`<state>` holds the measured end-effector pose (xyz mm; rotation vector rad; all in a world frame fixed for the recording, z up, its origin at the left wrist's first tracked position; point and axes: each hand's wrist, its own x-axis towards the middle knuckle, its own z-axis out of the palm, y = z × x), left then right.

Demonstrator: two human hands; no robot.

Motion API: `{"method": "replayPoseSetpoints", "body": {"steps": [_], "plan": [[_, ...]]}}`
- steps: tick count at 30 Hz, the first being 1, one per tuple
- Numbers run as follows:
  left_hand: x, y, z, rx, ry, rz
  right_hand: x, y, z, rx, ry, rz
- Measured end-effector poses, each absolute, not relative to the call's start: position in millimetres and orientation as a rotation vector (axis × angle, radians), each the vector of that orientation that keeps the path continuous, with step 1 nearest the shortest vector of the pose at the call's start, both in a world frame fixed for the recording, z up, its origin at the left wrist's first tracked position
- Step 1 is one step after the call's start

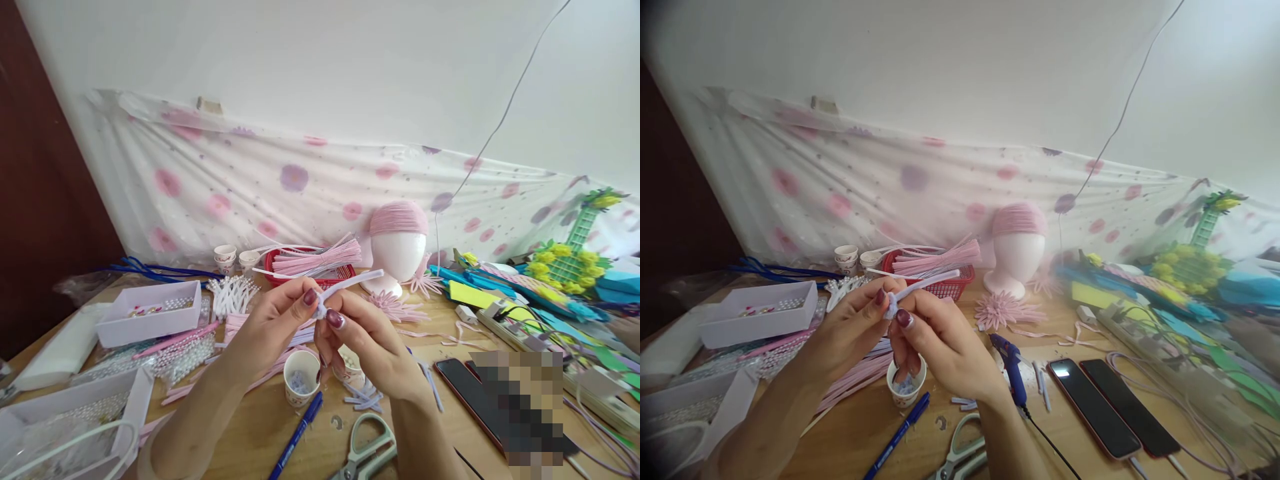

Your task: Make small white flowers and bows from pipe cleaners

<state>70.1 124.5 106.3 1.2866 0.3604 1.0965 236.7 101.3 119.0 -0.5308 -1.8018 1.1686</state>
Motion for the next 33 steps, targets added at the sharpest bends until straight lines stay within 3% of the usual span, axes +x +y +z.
{"method": "replayPoseSetpoints", "body": {"steps": [14,28,33], "plan": [[75.9,122.7,107.1,1.104,0.229,0.986,238.7,102.7,113.6,-0.448,-1.744,1.347],[81.9,125.8,101.2,1.344,0.369,1.23,241.4,101.5,126.8,-0.962,-2.145,0.376],[78.4,117.6,109.8,1.545,0.616,1.385,239.4,101.9,125.3,-0.938,-2.197,0.328]]}}
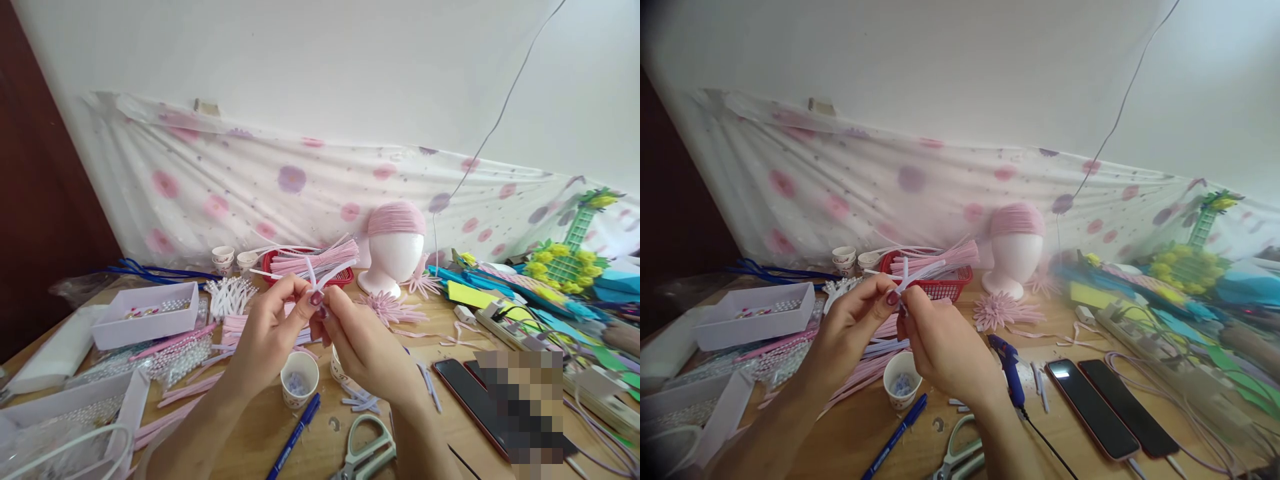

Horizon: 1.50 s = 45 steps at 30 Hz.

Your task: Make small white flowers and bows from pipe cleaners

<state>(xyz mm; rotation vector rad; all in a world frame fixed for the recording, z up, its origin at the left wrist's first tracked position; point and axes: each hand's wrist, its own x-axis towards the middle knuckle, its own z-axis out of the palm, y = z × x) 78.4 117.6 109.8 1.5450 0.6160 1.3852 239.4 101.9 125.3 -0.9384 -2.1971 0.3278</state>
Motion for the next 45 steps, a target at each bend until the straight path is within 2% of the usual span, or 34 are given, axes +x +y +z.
{"method": "replayPoseSetpoints", "body": {"steps": [6,12,15,18,21,25,29,32,34,40,45], "plan": [[69.5,126.8,105.9,1.628,0.461,1.231,237.5,101.9,120.2,-0.723,-1.917,0.674],[59.0,137.5,104.1,1.686,0.296,1.027,231.6,111.1,114.2,-0.639,-1.525,1.514],[52.6,141.7,107.1,1.757,0.29,0.992,227.8,112.9,113.0,-0.629,-1.43,1.653],[49.9,142.3,110.0,1.819,0.488,1.097,226.2,106.6,115.6,-0.704,-1.515,1.422],[52.7,136.8,110.4,1.699,0.706,1.19,229.6,98.9,118.7,-0.77,-1.703,0.968],[62.1,125.2,108.7,1.479,0.641,1.106,234.4,97.7,120.7,-0.767,-1.88,0.539],[72.1,120.9,107.0,1.478,0.63,1.183,230.5,102.3,119.6,-0.753,-1.918,0.389],[76.0,122.0,107.7,1.551,0.652,1.281,225.1,105.3,116.4,-0.771,-1.845,0.394],[76.0,122.5,109.0,1.625,0.63,1.335,222.6,106.7,113.9,-0.778,-1.754,0.532],[71.1,125.2,107.2,1.675,0.512,1.206,222.0,106.6,115.1,-0.709,-1.312,1.336],[62.5,131.7,105.0,1.801,0.449,1.163,228.5,111.0,122.4,-0.551,-1.165,1.918]]}}
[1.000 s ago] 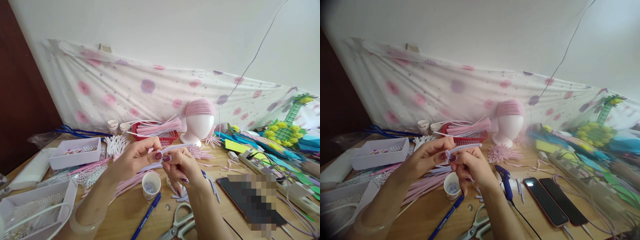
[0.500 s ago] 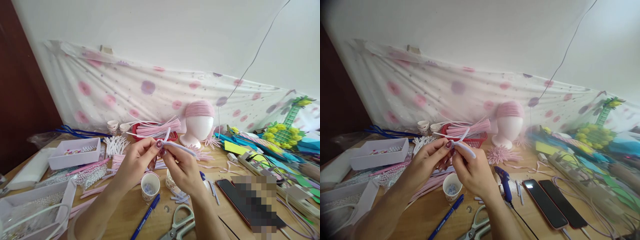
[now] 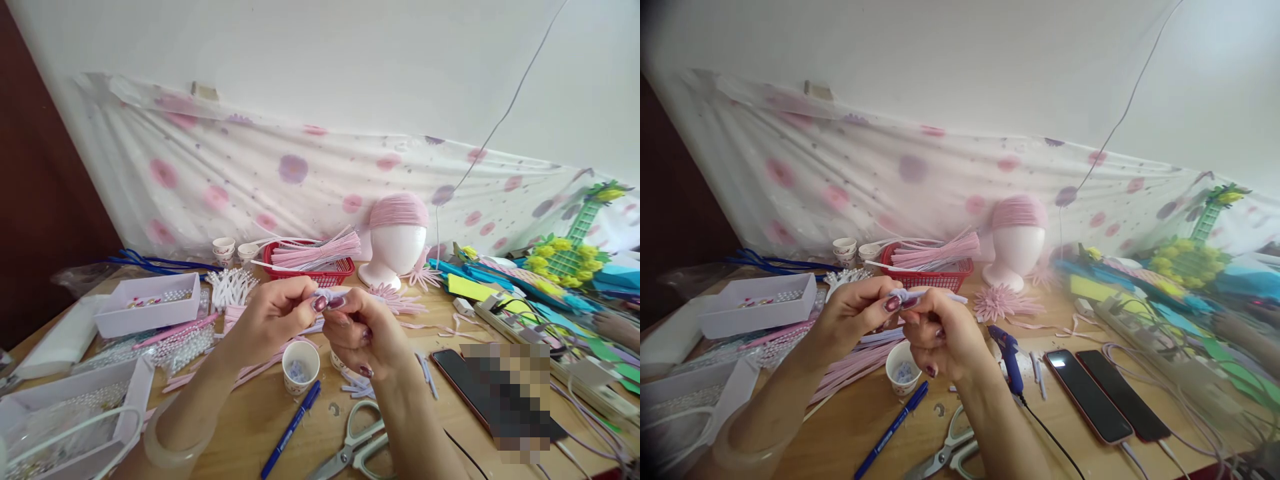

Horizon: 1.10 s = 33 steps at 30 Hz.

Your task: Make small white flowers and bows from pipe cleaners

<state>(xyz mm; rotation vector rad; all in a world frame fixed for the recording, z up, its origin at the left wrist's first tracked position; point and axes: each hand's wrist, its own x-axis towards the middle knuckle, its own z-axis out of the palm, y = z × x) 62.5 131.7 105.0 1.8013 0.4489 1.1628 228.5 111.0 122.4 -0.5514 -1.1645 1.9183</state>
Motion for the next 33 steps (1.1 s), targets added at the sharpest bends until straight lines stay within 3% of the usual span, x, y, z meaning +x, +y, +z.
{"method": "replayPoseSetpoints", "body": {"steps": [3,6,12,22,33], "plan": [[53.8,133.7,108.9,1.942,0.447,1.14,230.5,116.2,122.4,-0.493,-1.128,2.113],[49.9,133.8,112.2,2.016,0.461,1.146,228.9,116.0,121.0,-0.493,-1.163,2.049],[60.4,128.4,109.4,1.76,0.456,1.195,226.1,99.5,116.5,-0.582,-1.477,1.274],[70.5,112.3,110.7,2.012,0.55,1.438,223.0,95.0,114.1,-0.728,-1.699,0.571],[66.7,110.9,113.8,1.885,0.473,1.346,235.1,101.2,116.9,-0.688,-1.82,0.537]]}}
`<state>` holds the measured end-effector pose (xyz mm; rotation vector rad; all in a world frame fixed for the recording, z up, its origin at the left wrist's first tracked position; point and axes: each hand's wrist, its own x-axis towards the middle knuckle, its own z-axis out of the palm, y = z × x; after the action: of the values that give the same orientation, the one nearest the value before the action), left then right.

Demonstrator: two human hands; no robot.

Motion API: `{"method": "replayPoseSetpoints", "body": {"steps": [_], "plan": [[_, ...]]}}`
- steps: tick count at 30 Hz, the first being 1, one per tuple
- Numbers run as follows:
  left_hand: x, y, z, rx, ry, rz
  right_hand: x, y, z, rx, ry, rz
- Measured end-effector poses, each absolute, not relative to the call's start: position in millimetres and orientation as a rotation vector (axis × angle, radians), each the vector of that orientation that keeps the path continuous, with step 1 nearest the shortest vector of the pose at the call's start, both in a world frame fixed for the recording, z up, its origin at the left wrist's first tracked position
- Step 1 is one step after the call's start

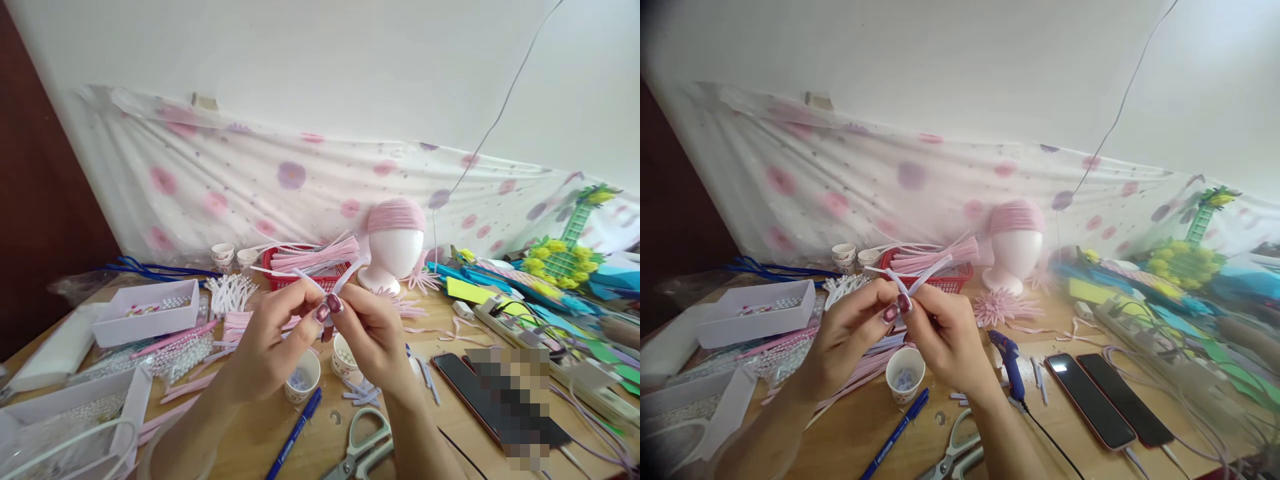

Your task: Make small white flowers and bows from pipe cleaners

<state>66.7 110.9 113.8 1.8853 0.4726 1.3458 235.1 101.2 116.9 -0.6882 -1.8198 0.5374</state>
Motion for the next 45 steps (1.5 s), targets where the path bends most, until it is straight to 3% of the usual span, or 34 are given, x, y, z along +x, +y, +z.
{"method": "replayPoseSetpoints", "body": {"steps": [15,21,36,42,45], "plan": [[73.5,121.0,107.5,2.488,0.855,1.659,216.1,108.5,108.3,-0.951,-1.654,0.298],[73.9,128.1,101.8,2.824,0.777,1.825,216.5,110.3,110.2,-0.966,-1.617,0.402],[61.4,128.8,109.8,1.853,0.593,1.227,226.9,115.3,111.5,-0.632,-1.798,0.59],[64.7,130.1,110.2,1.792,0.511,1.299,225.2,120.7,102.7,-0.506,-1.604,0.958],[65.8,126.1,110.3,1.776,0.481,1.308,227.4,117.1,104.4,-0.533,-1.627,0.916]]}}
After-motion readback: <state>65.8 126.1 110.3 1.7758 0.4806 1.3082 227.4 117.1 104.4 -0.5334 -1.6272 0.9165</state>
